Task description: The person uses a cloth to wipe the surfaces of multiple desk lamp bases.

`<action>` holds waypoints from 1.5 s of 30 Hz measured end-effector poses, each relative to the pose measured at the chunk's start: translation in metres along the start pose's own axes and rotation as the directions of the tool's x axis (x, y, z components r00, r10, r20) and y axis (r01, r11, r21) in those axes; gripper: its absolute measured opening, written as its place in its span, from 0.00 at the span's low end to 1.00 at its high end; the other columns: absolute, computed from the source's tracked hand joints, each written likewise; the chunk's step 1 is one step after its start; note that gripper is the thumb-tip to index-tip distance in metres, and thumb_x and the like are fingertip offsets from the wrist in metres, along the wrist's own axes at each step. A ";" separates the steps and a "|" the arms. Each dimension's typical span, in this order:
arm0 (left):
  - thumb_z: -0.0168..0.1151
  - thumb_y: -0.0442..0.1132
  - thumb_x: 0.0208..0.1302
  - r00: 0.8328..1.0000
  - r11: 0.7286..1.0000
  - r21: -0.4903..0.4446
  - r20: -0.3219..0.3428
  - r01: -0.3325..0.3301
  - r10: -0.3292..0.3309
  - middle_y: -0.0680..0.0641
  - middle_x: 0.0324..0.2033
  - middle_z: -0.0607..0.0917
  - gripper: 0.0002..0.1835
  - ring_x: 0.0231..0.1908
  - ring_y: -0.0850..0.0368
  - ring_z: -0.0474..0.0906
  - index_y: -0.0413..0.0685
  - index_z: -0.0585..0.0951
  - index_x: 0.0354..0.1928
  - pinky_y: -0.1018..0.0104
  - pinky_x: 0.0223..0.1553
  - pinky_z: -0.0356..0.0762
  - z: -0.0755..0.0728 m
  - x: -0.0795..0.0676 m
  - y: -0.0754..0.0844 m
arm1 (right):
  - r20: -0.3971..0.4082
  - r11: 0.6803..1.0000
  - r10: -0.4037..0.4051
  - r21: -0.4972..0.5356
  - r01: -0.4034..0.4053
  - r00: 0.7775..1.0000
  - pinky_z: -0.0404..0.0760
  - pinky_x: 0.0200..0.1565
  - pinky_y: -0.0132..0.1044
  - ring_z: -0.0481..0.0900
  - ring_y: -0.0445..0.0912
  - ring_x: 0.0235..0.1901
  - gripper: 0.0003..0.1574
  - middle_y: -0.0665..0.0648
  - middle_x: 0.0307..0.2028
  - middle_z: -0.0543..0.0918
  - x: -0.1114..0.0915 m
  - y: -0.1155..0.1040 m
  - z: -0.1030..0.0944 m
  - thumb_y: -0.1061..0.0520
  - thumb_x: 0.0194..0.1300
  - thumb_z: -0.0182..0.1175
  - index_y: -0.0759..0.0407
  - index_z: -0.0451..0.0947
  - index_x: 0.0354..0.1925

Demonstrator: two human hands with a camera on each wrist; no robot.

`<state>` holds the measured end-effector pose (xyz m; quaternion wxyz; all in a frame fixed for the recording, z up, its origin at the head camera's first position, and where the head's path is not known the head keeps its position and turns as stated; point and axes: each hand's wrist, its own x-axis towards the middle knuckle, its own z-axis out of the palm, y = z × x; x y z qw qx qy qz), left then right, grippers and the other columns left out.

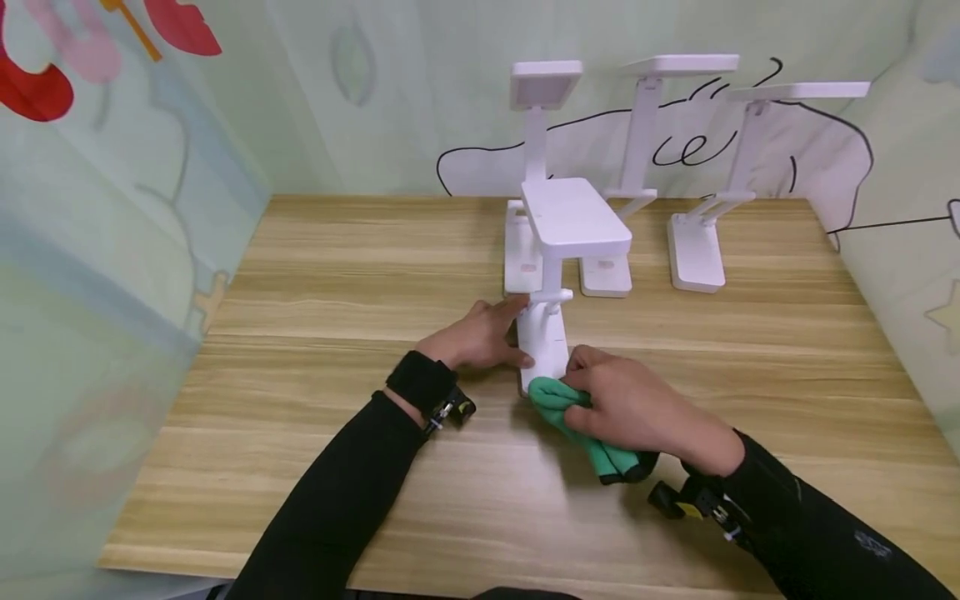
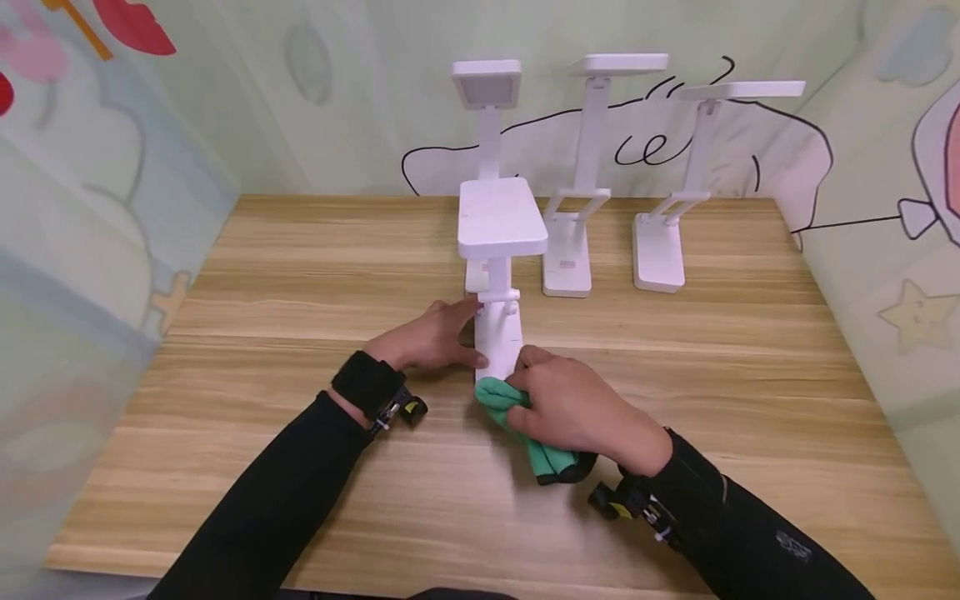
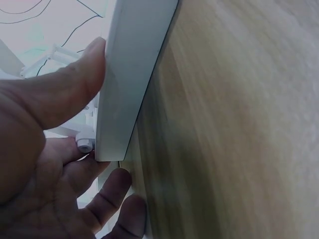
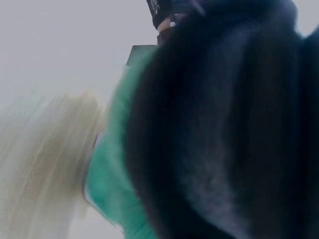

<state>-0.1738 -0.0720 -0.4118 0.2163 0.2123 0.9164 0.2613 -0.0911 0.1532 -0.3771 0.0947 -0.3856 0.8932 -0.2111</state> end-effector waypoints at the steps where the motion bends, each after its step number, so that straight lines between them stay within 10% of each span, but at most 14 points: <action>1: 0.69 0.57 0.56 1.000 1.000 0.000 0.000 -0.005 0.005 0.48 0.74 0.58 0.52 0.62 0.46 0.56 0.51 0.50 0.76 0.55 0.66 0.60 0.000 0.000 0.000 | -0.042 0.997 -0.072 0.002 0.072 0.997 0.74 0.29 0.34 0.72 0.39 0.31 0.07 0.49 0.37 0.75 0.002 -0.001 0.003 0.55 0.52 0.64 0.48 0.83 0.34; 5: 0.69 0.56 0.56 1.000 1.000 0.002 -0.001 -0.014 0.014 0.48 0.72 0.62 0.51 0.60 0.46 0.58 0.51 0.51 0.75 0.55 0.63 0.63 -0.001 0.001 0.000 | -0.089 0.927 -0.346 -0.184 0.326 0.934 0.79 0.42 0.41 0.74 0.46 0.42 0.22 0.53 0.44 0.75 0.009 -0.002 0.027 0.54 0.54 0.66 0.51 0.83 0.49; 8: 0.68 0.56 0.57 1.000 1.000 0.017 -0.003 -0.023 0.023 0.47 0.72 0.63 0.51 0.61 0.45 0.59 0.51 0.51 0.75 0.54 0.63 0.64 -0.001 0.002 -0.001 | -0.064 0.864 -0.408 -0.348 0.363 0.911 0.78 0.44 0.46 0.73 0.51 0.43 0.25 0.55 0.43 0.76 0.014 0.002 0.040 0.51 0.52 0.69 0.48 0.83 0.51; 37: 0.68 0.56 0.57 0.999 0.999 -0.029 0.034 -0.023 0.024 0.49 0.72 0.61 0.52 0.60 0.49 0.57 0.53 0.48 0.76 0.56 0.63 0.62 -0.002 0.001 -0.002 | -0.052 0.909 -0.231 -0.367 0.196 0.972 0.71 0.29 0.37 0.64 0.43 0.28 0.13 0.47 0.30 0.68 -0.014 0.038 0.013 0.60 0.41 0.69 0.44 0.87 0.29; 45: 0.70 0.55 0.55 1.000 0.999 -0.055 0.023 0.002 -0.001 0.50 0.72 0.62 0.53 0.61 0.49 0.57 0.55 0.49 0.76 0.56 0.64 0.62 -0.001 0.000 -0.003 | -0.205 0.852 -0.162 -0.522 0.032 0.965 0.73 0.22 0.42 0.69 0.50 0.26 0.10 0.56 0.27 0.71 -0.025 0.071 -0.015 0.61 0.43 0.70 0.54 0.86 0.30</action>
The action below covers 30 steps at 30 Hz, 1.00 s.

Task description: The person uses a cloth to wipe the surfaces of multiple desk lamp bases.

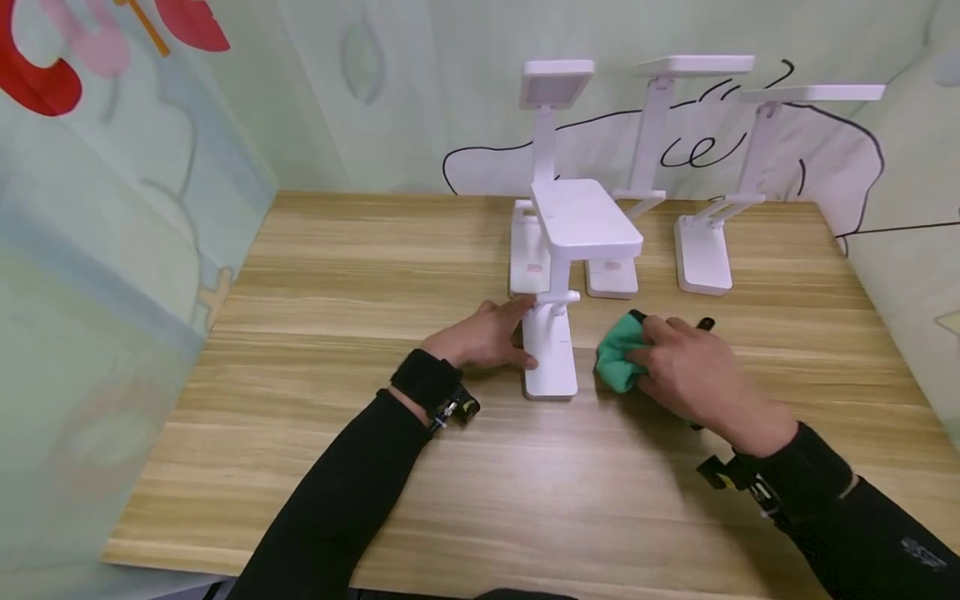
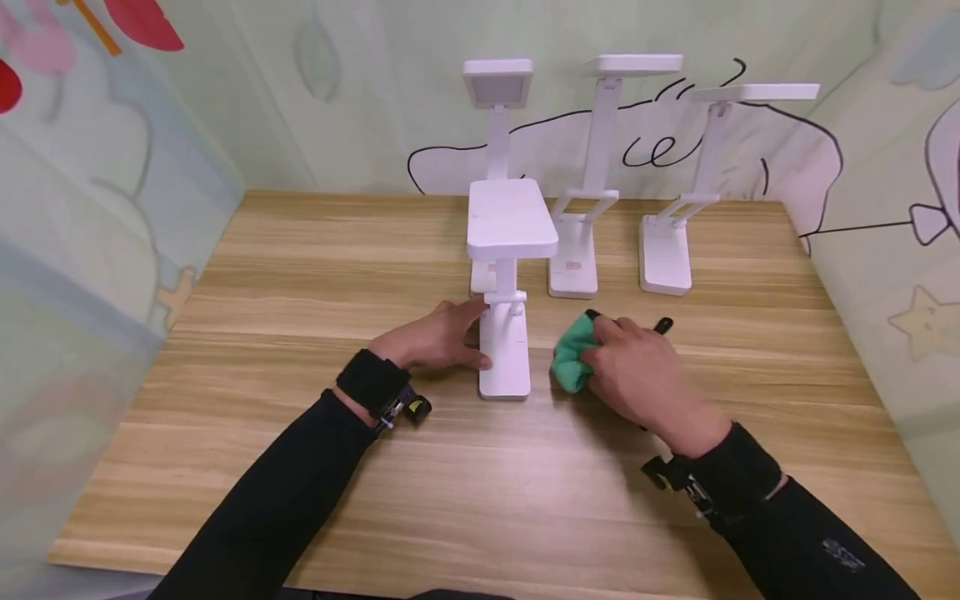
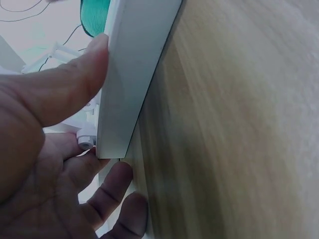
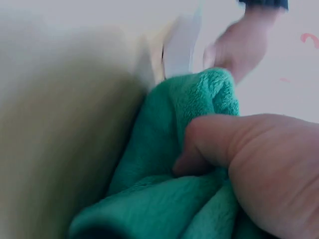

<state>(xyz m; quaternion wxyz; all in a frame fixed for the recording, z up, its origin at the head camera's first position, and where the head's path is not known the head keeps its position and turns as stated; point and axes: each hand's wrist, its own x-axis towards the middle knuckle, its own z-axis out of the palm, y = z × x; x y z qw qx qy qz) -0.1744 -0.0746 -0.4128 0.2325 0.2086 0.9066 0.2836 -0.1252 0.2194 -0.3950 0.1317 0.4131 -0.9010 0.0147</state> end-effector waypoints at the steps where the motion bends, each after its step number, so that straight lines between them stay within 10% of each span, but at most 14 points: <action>1: 0.70 0.55 0.55 1.000 1.000 -0.004 -0.003 0.002 -0.002 0.50 0.71 0.63 0.53 0.61 0.49 0.57 0.55 0.50 0.76 0.55 0.64 0.62 0.000 0.000 0.000 | -0.015 1.000 0.027 -0.014 -0.027 1.000 0.73 0.22 0.42 0.69 0.50 0.26 0.11 0.57 0.28 0.72 -0.002 0.005 -0.002 0.61 0.44 0.70 0.55 0.86 0.32; 8: 0.72 0.53 0.53 0.998 1.000 0.005 -0.052 -0.024 0.024 0.47 0.73 0.60 0.54 0.65 0.49 0.57 0.51 0.50 0.76 0.56 0.67 0.60 0.001 -0.001 0.000 | -0.040 0.960 0.208 0.200 -0.196 0.977 0.73 0.25 0.39 0.69 0.44 0.29 0.23 0.57 0.38 0.73 -0.007 0.007 -0.010 0.58 0.52 0.67 0.56 0.84 0.49; 14: 0.72 0.49 0.55 0.981 0.997 0.013 -0.178 -0.079 0.080 0.42 0.69 0.66 0.47 0.66 0.50 0.62 0.43 0.58 0.72 0.56 0.66 0.63 0.001 -0.010 -0.002 | -0.083 0.800 0.378 0.530 -0.280 0.922 0.74 0.31 0.37 0.70 0.43 0.34 0.19 0.53 0.39 0.74 -0.003 -0.011 -0.004 0.64 0.58 0.63 0.58 0.83 0.50; 18: 0.67 0.52 0.58 0.976 0.998 -0.066 -0.219 -0.021 0.006 0.46 0.58 0.77 0.32 0.57 0.53 0.71 0.46 0.73 0.62 0.55 0.58 0.72 -0.003 -0.025 -0.004 | 0.040 0.634 0.461 0.684 -0.361 0.887 0.76 0.36 0.40 0.72 0.45 0.40 0.16 0.54 0.44 0.76 0.003 -0.023 -0.002 0.59 0.65 0.61 0.54 0.78 0.52; 22: 0.65 0.53 0.61 0.975 0.969 -0.244 -0.221 -0.046 -0.009 0.49 0.50 0.81 0.23 0.48 0.56 0.74 0.50 0.77 0.53 0.56 0.49 0.76 -0.007 -0.043 0.000 | 0.198 0.396 0.502 0.813 -0.427 0.842 0.82 0.33 0.42 0.78 0.51 0.39 0.19 0.61 0.50 0.74 0.014 -0.037 0.001 0.51 0.70 0.57 0.57 0.69 0.54; 26: 0.62 0.54 0.64 0.978 0.901 -0.410 -0.197 -0.146 0.068 0.44 0.55 0.77 0.27 0.52 0.54 0.74 0.48 0.70 0.59 0.56 0.51 0.76 -0.002 -0.054 0.011 | 0.256 0.155 0.535 0.907 -0.391 0.805 0.84 0.33 0.40 0.82 0.52 0.38 0.23 0.65 0.51 0.72 0.028 -0.057 0.004 0.49 0.71 0.55 0.64 0.64 0.54; 30: 0.57 0.58 0.66 0.981 0.864 -0.476 -0.170 -0.168 0.097 0.43 0.59 0.72 0.35 0.56 0.53 0.72 0.49 0.58 0.67 0.56 0.54 0.76 0.008 -0.060 0.024 | 0.271 0.004 0.534 0.946 -0.323 0.801 0.83 0.39 0.37 0.79 0.50 0.46 0.23 0.62 0.55 0.70 0.041 -0.078 0.006 0.50 0.72 0.53 0.64 0.63 0.55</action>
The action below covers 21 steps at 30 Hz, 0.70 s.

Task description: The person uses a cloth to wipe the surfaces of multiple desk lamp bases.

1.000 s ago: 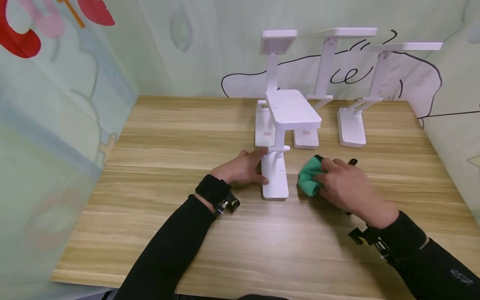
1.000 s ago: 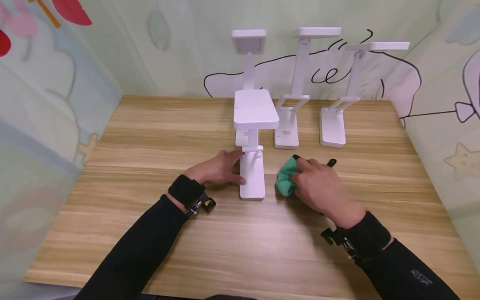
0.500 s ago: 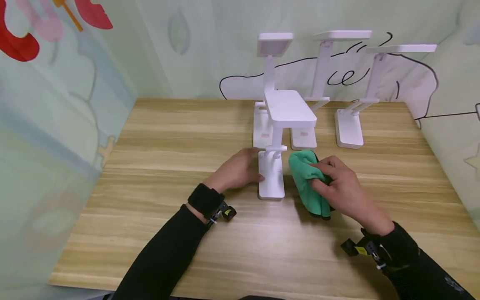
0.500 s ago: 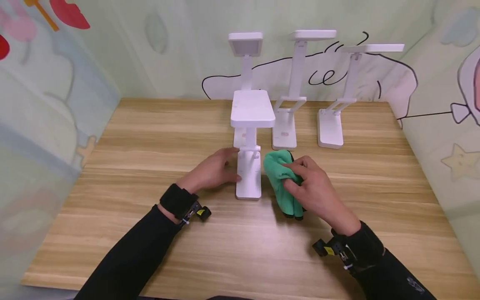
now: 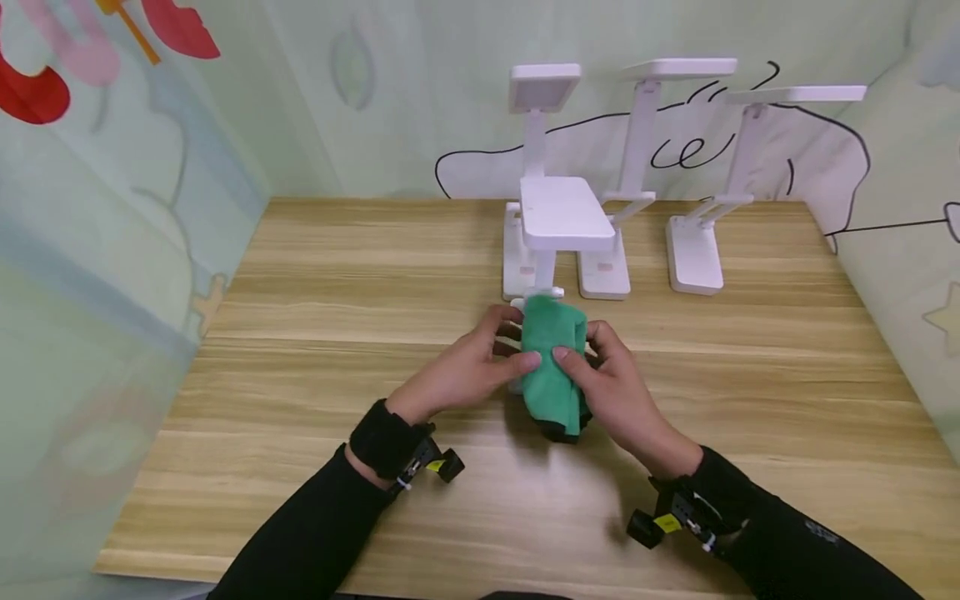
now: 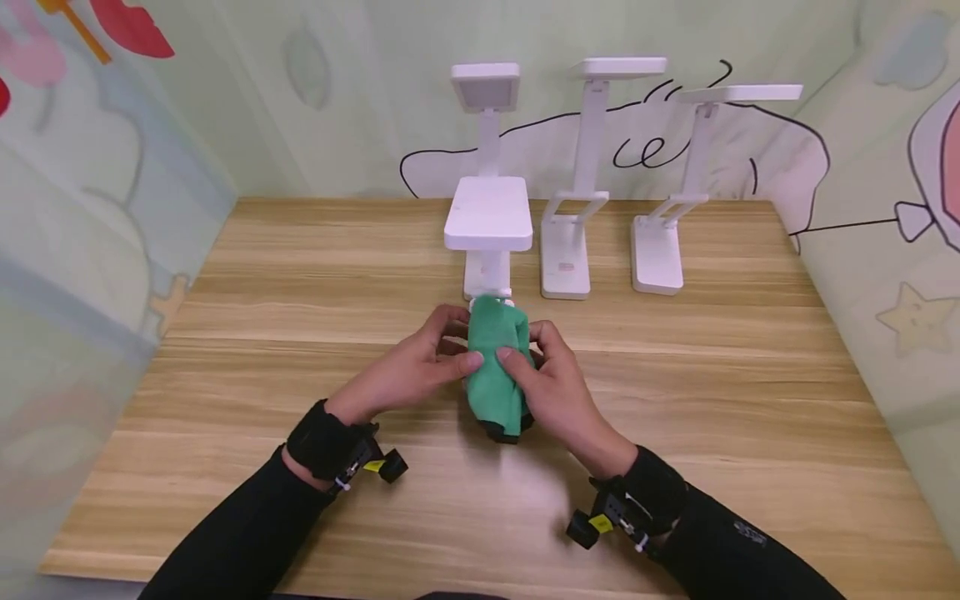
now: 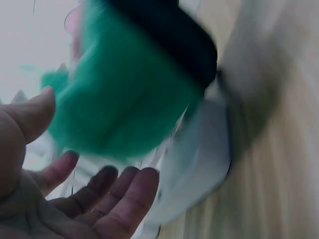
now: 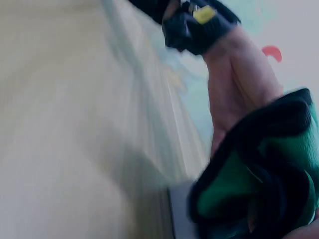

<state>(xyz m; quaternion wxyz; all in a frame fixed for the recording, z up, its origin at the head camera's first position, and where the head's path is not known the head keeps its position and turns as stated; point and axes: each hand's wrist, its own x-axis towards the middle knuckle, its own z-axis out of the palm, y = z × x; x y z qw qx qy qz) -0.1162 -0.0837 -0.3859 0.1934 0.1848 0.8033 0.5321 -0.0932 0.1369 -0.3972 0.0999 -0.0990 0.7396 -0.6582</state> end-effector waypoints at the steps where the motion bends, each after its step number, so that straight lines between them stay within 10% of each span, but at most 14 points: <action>1: 0.57 0.59 0.66 1.000 1.000 0.007 -0.007 0.003 -0.003 0.43 0.59 0.72 0.37 0.56 0.53 0.72 0.50 0.56 0.68 0.56 0.54 0.76 0.003 -0.001 0.001 | 0.010 1.000 -0.001 0.021 0.001 1.000 0.82 0.42 0.37 0.77 0.51 0.48 0.22 0.61 0.56 0.71 0.000 -0.001 0.005 0.51 0.72 0.53 0.64 0.64 0.56; 8: 0.58 0.54 0.67 0.994 0.990 0.138 -0.099 -0.038 0.052 0.47 0.58 0.73 0.34 0.53 0.53 0.72 0.62 0.56 0.70 0.51 0.52 0.75 -0.004 -0.013 0.001 | 0.206 0.998 -0.063 -0.015 0.068 0.976 0.76 0.55 0.39 0.72 0.52 0.59 0.23 0.61 0.60 0.74 -0.003 -0.002 0.014 0.63 0.69 0.54 0.59 0.69 0.62; 12: 0.59 0.44 0.67 0.957 0.960 0.280 -0.276 -0.006 0.086 0.48 0.55 0.76 0.27 0.49 0.53 0.74 0.65 0.65 0.67 0.50 0.47 0.76 -0.030 -0.022 -0.002 | 0.176 0.930 -0.191 -0.282 0.235 0.966 0.82 0.43 0.40 0.79 0.49 0.48 0.19 0.61 0.49 0.82 0.001 0.005 0.000 0.62 0.68 0.56 0.59 0.75 0.57; 16: 0.59 0.39 0.66 0.907 0.815 0.573 -0.384 0.089 0.171 0.44 0.53 0.76 0.25 0.41 0.52 0.75 0.58 0.71 0.65 0.52 0.38 0.79 -0.047 -0.027 -0.006 | 0.140 0.742 -0.246 -0.610 0.279 0.959 0.81 0.36 0.43 0.79 0.47 0.39 0.23 0.59 0.42 0.82 0.006 0.020 -0.017 0.55 0.67 0.61 0.59 0.75 0.59; 21: 0.60 0.36 0.63 0.940 0.621 0.782 -0.245 0.049 0.235 0.44 0.52 0.76 0.24 0.40 0.51 0.76 0.58 0.76 0.61 0.56 0.31 0.81 -0.033 -0.015 -0.005 | 0.248 0.626 -0.037 -0.750 0.216 0.968 0.76 0.35 0.40 0.74 0.47 0.37 0.56 0.57 0.45 0.76 0.016 0.030 -0.024 0.29 0.57 0.62 0.55 0.58 0.72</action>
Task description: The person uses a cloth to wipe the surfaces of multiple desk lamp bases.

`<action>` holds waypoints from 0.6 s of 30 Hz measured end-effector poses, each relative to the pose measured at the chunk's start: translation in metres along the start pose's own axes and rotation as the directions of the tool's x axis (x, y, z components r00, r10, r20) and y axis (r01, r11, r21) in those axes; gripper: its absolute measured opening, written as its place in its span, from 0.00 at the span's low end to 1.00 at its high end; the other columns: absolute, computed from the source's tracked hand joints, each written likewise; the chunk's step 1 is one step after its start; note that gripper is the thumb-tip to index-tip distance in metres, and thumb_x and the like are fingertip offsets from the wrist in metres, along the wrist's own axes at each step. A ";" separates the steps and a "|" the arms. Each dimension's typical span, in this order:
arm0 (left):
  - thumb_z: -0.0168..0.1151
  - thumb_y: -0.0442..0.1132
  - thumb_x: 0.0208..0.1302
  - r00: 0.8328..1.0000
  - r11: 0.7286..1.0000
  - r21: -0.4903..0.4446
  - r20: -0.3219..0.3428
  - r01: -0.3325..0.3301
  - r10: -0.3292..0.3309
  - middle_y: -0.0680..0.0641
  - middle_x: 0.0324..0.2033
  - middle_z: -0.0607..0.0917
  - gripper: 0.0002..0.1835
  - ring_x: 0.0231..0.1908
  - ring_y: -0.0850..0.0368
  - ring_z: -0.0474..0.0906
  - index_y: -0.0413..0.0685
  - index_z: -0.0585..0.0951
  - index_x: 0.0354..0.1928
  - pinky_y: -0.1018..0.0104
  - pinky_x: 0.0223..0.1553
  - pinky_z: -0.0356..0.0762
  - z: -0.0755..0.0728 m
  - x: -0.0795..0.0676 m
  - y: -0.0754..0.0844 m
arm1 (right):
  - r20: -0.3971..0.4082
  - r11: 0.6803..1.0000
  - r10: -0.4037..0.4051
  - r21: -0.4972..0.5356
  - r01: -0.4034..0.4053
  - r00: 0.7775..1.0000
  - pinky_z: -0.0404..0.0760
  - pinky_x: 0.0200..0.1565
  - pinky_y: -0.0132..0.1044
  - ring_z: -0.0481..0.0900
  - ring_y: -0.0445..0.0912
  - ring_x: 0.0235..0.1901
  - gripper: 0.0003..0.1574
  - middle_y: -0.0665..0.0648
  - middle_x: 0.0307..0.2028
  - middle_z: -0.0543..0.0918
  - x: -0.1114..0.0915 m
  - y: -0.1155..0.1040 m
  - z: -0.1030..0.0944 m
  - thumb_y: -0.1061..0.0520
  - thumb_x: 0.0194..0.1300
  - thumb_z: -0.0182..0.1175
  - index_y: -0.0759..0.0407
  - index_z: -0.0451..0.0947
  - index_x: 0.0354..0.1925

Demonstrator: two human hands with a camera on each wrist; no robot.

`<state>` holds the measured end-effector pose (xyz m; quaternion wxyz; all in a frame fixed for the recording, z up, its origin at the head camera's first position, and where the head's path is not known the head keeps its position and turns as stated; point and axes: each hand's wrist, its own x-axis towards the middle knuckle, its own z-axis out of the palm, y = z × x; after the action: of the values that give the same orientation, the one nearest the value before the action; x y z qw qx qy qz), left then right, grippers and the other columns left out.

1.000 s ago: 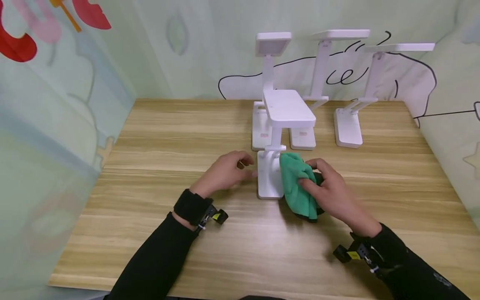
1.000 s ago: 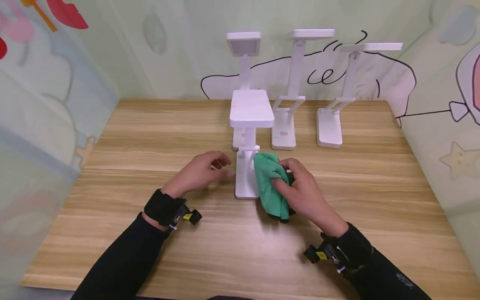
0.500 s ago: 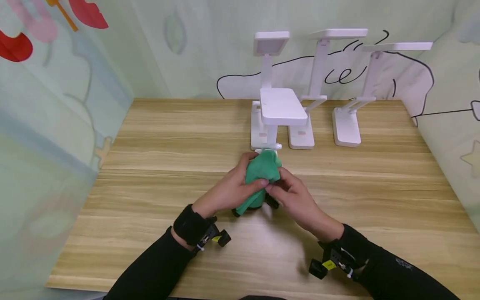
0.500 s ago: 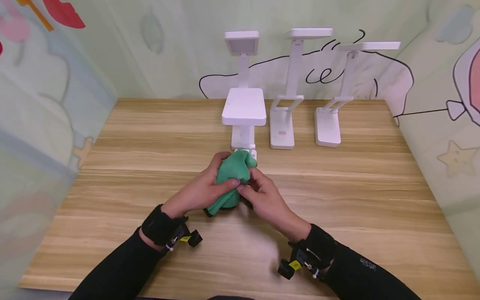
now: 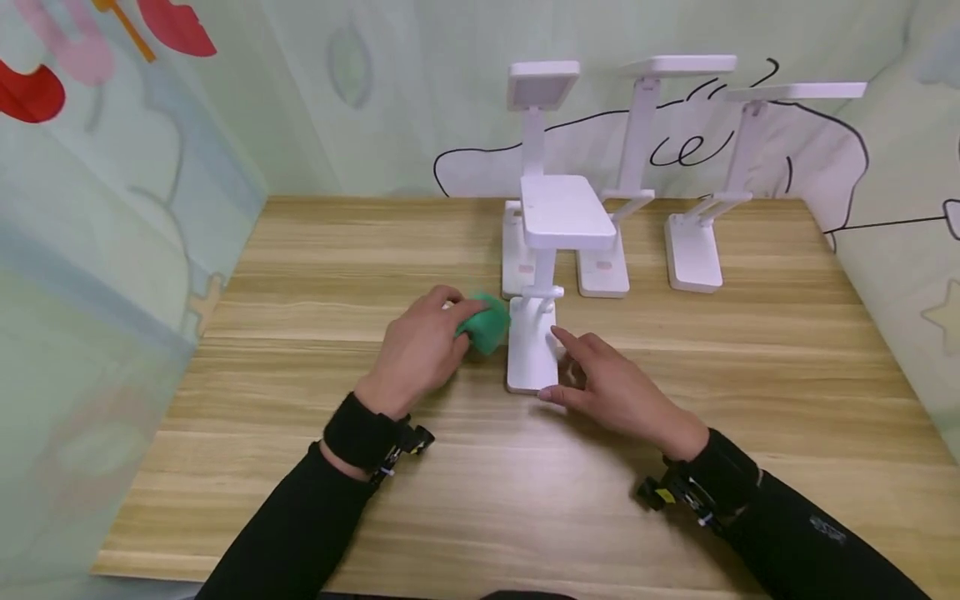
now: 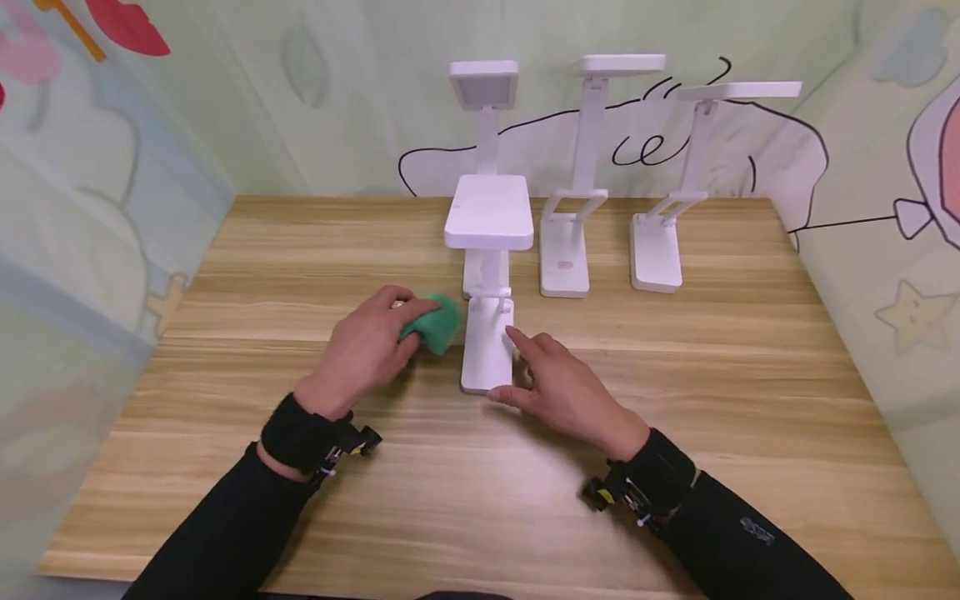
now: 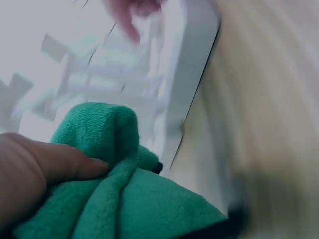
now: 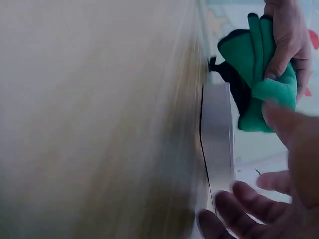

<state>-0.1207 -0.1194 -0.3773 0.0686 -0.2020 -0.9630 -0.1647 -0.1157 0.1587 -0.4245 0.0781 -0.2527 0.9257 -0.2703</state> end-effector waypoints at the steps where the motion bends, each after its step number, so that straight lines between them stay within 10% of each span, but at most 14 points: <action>1: 0.60 0.36 0.62 1.000 0.999 0.029 0.013 -0.026 0.025 0.44 0.52 0.76 0.24 0.41 0.50 0.76 0.58 0.76 0.61 0.56 0.32 0.82 0.004 0.003 0.004 | 0.036 1.000 0.003 -0.027 -0.002 0.999 0.75 0.35 0.39 0.73 0.47 0.37 0.61 0.57 0.45 0.75 0.002 0.001 0.000 0.25 0.53 0.62 0.54 0.55 0.73; 18: 0.54 0.46 0.71 0.964 0.957 0.162 0.156 -0.240 0.215 0.39 0.53 0.80 0.20 0.53 0.47 0.74 0.54 0.77 0.62 0.52 0.48 0.80 0.043 0.036 0.028 | 0.046 0.946 -0.173 -0.269 0.179 0.984 0.79 0.35 0.43 0.74 0.46 0.36 0.57 0.54 0.41 0.78 0.018 0.006 -0.003 0.29 0.50 0.68 0.60 0.65 0.68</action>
<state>-0.1443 -0.0670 -0.4025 0.0391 -0.3153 -0.9466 -0.0540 -0.1343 0.1549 -0.4256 0.0285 -0.3457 0.9268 -0.1439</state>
